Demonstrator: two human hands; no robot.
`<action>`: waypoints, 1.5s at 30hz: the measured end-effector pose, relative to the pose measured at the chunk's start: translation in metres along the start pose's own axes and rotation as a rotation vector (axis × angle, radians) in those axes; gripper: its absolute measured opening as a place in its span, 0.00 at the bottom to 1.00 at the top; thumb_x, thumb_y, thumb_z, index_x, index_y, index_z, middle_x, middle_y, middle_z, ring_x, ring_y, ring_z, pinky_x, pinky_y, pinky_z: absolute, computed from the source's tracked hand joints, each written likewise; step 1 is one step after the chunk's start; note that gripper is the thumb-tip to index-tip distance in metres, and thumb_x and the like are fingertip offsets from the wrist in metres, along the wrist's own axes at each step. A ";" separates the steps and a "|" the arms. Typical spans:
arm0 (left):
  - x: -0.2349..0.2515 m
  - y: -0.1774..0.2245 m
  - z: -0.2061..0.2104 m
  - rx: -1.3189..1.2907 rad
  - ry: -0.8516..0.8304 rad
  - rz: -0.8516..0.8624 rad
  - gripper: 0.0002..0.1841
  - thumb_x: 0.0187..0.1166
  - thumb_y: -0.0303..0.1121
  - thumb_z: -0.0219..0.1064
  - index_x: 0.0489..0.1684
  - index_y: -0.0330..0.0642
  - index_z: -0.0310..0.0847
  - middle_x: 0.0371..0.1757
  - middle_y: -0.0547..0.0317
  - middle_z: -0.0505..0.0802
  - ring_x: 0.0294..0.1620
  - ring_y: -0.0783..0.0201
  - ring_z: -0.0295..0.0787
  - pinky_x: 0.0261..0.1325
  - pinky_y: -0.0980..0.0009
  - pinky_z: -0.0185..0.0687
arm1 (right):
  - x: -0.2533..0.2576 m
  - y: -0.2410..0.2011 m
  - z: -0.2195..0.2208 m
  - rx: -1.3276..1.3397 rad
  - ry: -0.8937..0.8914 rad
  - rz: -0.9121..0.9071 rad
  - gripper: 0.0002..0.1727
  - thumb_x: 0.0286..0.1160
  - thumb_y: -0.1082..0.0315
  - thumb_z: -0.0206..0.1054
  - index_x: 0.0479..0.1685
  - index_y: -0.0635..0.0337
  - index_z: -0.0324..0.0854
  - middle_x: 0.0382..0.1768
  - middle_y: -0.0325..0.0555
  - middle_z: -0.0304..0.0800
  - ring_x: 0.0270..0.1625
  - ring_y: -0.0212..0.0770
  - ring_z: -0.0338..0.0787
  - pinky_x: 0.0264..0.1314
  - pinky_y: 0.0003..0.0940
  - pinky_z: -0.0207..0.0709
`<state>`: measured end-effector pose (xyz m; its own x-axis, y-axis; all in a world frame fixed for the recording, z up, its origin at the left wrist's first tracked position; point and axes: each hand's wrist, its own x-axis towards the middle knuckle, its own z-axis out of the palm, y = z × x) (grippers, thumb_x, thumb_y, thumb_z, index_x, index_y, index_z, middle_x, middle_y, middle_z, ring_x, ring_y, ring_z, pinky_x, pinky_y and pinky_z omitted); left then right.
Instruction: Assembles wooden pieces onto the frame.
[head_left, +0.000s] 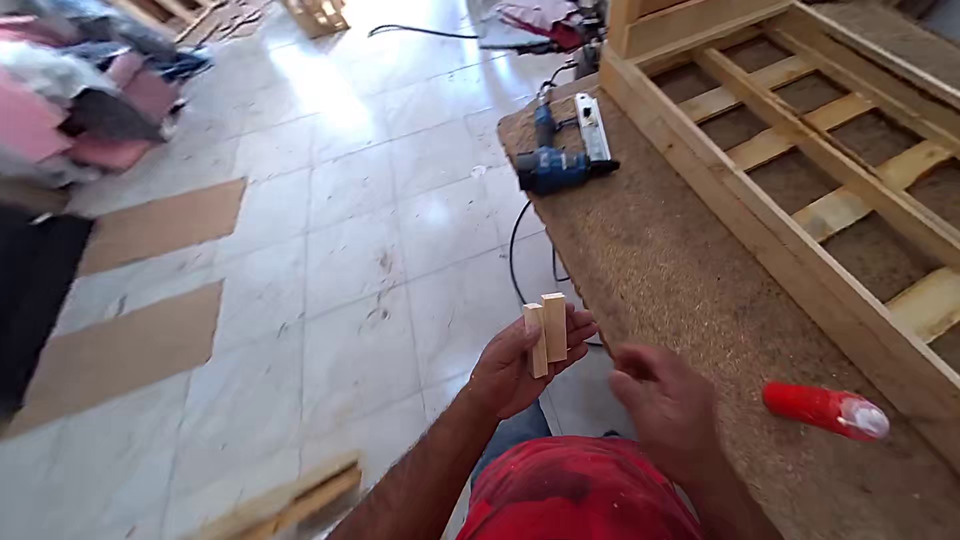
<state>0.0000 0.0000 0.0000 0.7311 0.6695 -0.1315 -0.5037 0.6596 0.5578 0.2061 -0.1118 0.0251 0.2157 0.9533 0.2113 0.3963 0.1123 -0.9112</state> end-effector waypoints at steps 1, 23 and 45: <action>0.025 0.018 -0.014 0.048 -0.024 -0.027 0.28 0.84 0.47 0.65 0.80 0.42 0.72 0.78 0.38 0.82 0.76 0.45 0.82 0.80 0.48 0.76 | 0.035 0.006 0.038 0.035 -0.014 0.038 0.20 0.80 0.52 0.71 0.59 0.56 0.87 0.47 0.38 0.94 0.48 0.33 0.94 0.51 0.36 0.93; 0.510 0.262 -0.150 1.749 -0.299 -0.373 0.24 0.89 0.41 0.56 0.81 0.42 0.73 0.71 0.44 0.86 0.72 0.49 0.84 0.78 0.48 0.78 | 0.598 0.099 0.015 0.287 0.754 0.296 0.25 0.93 0.51 0.44 0.68 0.61 0.74 0.35 0.45 0.84 0.29 0.38 0.82 0.33 0.38 0.81; 0.578 0.236 -0.216 1.811 -1.245 -0.218 0.19 0.82 0.43 0.64 0.68 0.52 0.85 0.67 0.54 0.90 0.73 0.51 0.82 0.77 0.52 0.76 | 0.769 0.072 -0.016 -0.467 0.800 0.162 0.20 0.86 0.61 0.65 0.72 0.59 0.81 0.52 0.43 0.95 0.52 0.31 0.94 0.60 0.33 0.89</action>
<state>0.2045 0.6165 -0.1211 0.9094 -0.3300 -0.2531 -0.0927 -0.7541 0.6501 0.4147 0.6245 0.1279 0.7801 0.4525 0.4320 0.5879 -0.2940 -0.7536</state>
